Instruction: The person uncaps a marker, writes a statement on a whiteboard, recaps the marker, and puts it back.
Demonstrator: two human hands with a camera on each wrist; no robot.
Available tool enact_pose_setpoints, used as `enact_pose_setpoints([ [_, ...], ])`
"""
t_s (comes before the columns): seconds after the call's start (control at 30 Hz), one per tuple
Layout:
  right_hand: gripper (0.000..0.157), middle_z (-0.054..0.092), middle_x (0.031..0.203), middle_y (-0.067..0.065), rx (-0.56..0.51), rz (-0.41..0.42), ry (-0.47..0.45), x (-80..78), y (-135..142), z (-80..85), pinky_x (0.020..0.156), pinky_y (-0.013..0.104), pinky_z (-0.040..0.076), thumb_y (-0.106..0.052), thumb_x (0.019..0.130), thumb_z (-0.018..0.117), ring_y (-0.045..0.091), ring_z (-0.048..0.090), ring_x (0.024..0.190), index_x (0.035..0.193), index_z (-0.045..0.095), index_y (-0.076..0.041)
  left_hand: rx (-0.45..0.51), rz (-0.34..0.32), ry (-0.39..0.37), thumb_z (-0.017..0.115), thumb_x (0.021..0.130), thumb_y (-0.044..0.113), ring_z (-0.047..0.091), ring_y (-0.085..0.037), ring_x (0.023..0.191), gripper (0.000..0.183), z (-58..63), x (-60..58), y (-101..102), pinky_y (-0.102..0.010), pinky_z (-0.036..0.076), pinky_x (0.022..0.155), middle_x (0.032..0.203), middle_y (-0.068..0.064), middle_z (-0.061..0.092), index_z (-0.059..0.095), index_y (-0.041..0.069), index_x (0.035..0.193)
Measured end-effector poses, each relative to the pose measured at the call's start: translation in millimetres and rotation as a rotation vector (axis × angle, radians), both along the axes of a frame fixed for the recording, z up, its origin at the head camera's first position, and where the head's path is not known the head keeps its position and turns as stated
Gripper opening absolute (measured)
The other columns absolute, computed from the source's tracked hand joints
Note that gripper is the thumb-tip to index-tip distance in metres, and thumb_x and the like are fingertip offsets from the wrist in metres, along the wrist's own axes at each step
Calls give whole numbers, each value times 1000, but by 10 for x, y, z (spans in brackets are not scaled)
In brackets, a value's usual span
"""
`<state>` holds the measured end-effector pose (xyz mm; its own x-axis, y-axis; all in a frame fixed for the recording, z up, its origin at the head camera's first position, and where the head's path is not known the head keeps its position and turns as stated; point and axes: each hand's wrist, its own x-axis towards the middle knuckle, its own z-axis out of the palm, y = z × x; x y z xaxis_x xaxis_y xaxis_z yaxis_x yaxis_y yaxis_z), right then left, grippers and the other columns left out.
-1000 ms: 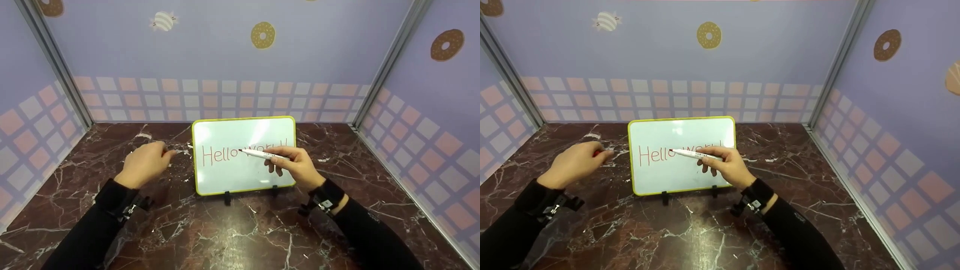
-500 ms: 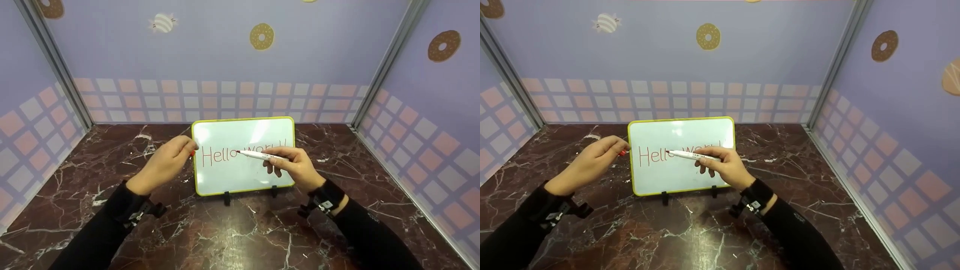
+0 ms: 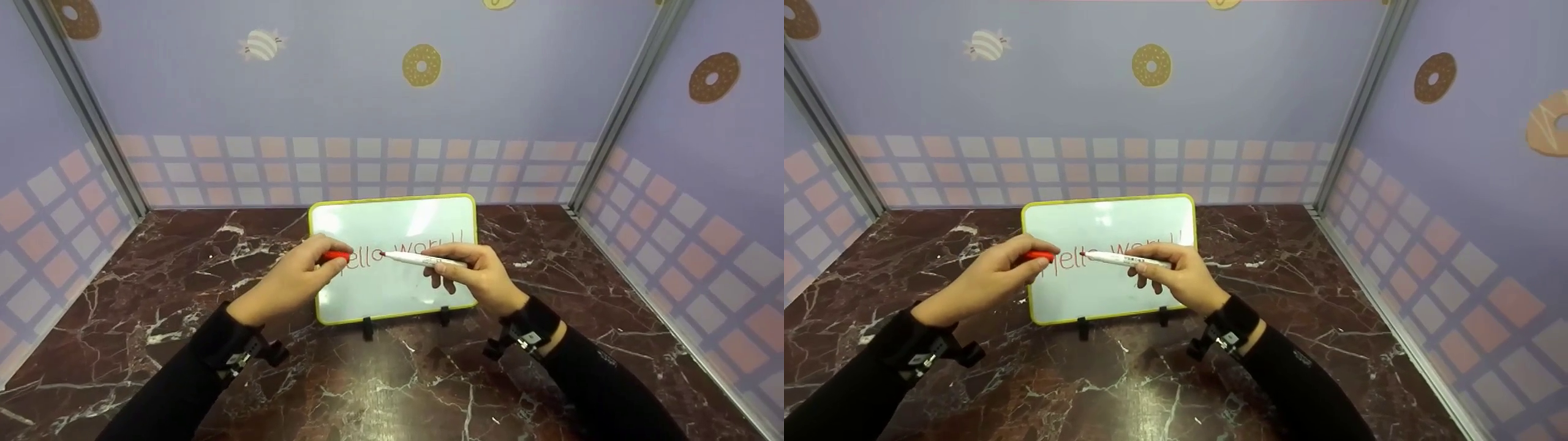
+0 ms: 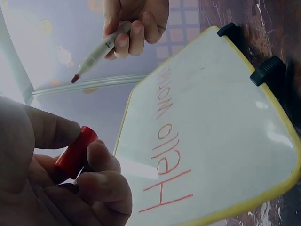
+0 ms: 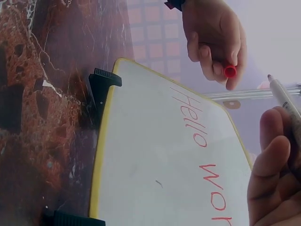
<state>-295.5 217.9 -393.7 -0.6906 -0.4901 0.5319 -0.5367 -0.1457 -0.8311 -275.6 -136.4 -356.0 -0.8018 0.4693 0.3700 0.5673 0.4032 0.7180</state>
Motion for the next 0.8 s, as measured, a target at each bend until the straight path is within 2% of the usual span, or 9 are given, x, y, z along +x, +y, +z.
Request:
enact_pose_setpoints([
  [0.2,27,80,98,12,2,16,-4,-2,-5,-3,60,22,54,3,108,66,13,70,74,130,71,17,7,-22,59,68,113,13,64,-17,92,25,-14,6,97,-30,56,81,109,-4,67,75,0,133],
  [0.47,27,80,98,10,2,36,7,-9,0,-6,61,21,54,3,108,66,12,71,75,130,70,18,39,-40,199,75,109,13,57,-15,87,23,-36,25,206,-26,50,71,108,1,69,79,6,131],
  [0.8,27,80,98,11,4,55,-5,3,-11,-8,59,22,53,4,108,66,12,70,75,130,69,19,43,-50,181,74,110,16,56,-14,85,27,-93,59,249,-25,50,70,112,5,71,78,7,135],
])
